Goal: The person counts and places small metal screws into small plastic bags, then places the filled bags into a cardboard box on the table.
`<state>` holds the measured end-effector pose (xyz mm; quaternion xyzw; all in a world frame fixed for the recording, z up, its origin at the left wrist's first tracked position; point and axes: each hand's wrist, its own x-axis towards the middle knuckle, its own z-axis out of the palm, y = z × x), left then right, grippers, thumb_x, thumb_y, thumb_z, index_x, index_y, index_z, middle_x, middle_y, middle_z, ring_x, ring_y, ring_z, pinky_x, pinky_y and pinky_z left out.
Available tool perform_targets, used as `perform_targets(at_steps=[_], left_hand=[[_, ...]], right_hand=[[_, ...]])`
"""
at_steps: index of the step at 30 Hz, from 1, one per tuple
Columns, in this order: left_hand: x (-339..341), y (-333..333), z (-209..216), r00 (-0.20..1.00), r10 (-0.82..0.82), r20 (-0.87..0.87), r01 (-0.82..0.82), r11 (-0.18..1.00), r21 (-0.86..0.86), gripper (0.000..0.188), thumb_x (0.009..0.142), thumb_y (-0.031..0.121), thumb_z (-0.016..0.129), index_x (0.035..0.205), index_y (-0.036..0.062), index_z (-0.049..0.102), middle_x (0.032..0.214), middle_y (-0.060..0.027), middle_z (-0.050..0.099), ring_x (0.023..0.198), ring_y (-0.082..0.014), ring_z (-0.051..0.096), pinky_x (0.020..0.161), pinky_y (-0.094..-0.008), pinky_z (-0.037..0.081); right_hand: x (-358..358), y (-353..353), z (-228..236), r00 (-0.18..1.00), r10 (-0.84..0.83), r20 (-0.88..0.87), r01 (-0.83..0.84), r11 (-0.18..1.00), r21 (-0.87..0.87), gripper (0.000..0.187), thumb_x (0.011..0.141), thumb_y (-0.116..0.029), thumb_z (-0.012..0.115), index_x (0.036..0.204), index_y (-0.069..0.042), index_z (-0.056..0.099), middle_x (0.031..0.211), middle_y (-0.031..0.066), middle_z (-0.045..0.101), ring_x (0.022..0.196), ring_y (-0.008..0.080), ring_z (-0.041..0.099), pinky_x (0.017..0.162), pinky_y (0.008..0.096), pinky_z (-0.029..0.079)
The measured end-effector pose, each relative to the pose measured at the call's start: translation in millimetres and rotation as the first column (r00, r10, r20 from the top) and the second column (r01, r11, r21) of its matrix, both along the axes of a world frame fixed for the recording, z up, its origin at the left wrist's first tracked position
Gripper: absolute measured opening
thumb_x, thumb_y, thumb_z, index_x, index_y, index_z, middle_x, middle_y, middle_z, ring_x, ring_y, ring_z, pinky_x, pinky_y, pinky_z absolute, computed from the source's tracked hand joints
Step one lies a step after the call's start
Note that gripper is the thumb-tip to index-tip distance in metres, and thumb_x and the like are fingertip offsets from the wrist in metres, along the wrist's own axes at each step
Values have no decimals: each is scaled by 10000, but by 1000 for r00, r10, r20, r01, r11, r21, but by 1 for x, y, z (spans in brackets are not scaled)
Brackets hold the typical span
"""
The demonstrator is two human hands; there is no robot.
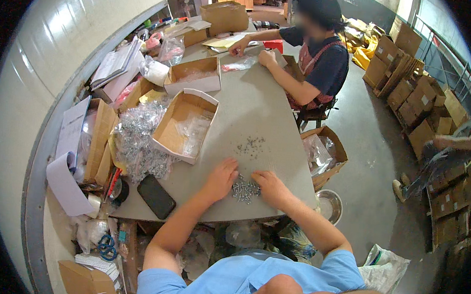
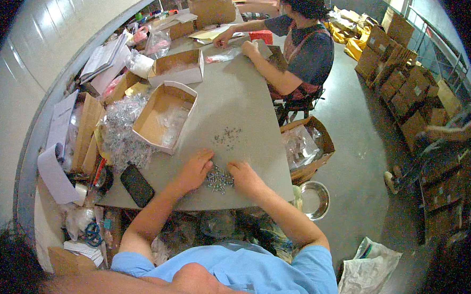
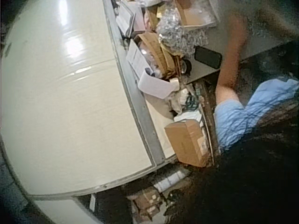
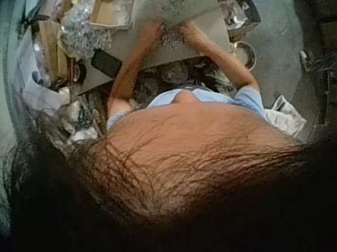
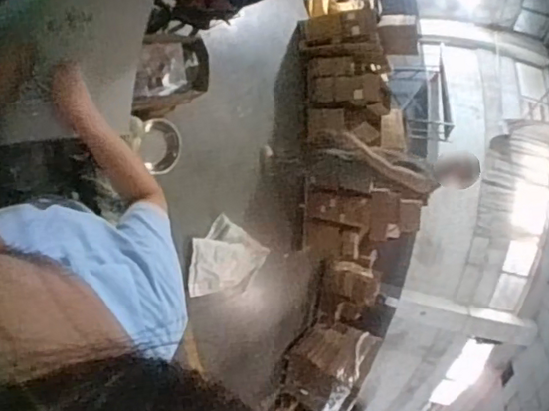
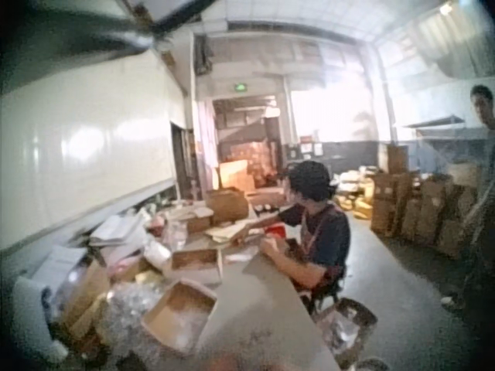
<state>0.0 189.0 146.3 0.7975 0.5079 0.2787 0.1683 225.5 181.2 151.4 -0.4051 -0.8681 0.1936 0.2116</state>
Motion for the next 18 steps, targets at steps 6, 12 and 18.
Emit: perform_targets(at_steps=[6,12,18], left_hand=[[13,-35,-5,998,-48,38,49,999,-13,394,925,236,490,1215,-28,523,1281,-206,510,1192,-381,467,1036,-442,347],[24,-38,-6,996,-88,13,87,993,76,518,860,361,576,1211,-17,524,1279,-201,500,1197,-386,450,1027,-453,351],[42,-37,4,985,-156,-78,160,986,53,596,819,430,617,1208,-11,523,1290,-198,478,1206,-391,433,1025,-461,349]], right_hand=[[-26,-23,-5,974,-31,-223,25,999,-30,402,757,58,484,1140,-11,588,1147,182,580,1069,366,536,942,403,433],[2,10,14,858,-306,-412,234,948,-218,321,798,41,469,1066,-37,627,1001,186,637,957,340,602,849,400,476],[10,1,3,889,-285,-359,198,945,-261,310,828,22,479,1106,-40,601,1048,180,619,1005,353,584,860,402,472]])
